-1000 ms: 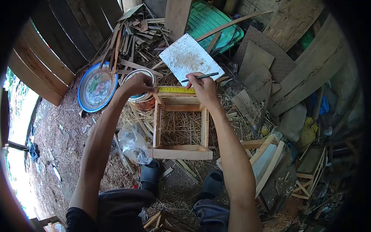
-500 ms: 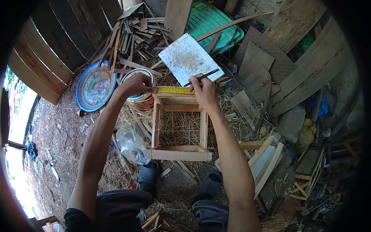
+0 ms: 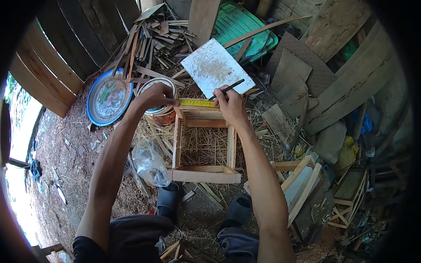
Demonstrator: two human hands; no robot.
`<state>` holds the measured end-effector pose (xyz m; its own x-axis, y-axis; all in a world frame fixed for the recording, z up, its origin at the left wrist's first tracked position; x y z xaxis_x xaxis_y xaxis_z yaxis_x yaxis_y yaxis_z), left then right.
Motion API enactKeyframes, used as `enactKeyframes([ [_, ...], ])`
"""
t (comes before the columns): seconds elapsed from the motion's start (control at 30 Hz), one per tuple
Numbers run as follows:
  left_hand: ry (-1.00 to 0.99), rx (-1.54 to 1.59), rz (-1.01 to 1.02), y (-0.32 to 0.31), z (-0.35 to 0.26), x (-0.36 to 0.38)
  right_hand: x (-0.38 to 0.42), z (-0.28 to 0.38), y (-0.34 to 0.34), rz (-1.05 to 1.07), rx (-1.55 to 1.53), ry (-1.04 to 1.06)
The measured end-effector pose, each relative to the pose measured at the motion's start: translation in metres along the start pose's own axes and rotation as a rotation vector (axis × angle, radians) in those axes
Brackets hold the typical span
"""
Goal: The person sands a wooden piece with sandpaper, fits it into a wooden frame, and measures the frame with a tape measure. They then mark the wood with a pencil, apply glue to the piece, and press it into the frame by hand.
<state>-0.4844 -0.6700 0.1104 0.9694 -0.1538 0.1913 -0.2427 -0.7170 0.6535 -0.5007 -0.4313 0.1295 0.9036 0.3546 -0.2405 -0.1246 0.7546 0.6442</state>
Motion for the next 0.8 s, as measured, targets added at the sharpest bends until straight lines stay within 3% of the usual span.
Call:
enactKeyframes([
  [0.47,-0.002,-0.024,-0.004,0.0015,-0.0031,0.0014,0.0005,0.0059,0.0022,0.032,0.043,-0.035],
  [0.8,-0.023,0.029,-0.018,-0.0009,0.0059,-0.0039,-0.0033,-0.0003,0.0073,-0.061,-0.075,-0.045],
])
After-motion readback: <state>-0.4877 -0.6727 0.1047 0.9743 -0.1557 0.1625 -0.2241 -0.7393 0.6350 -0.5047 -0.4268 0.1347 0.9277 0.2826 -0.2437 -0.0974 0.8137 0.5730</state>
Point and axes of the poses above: each hand's wrist, its own x-axis away from the middle knuckle, its own y-axis out of the back of the hand, z = x × y, the point moved 6 cm from there along -x, towards the middle knuckle, and after that the axes turned 8 degrees about x, right-handed, at the moved point
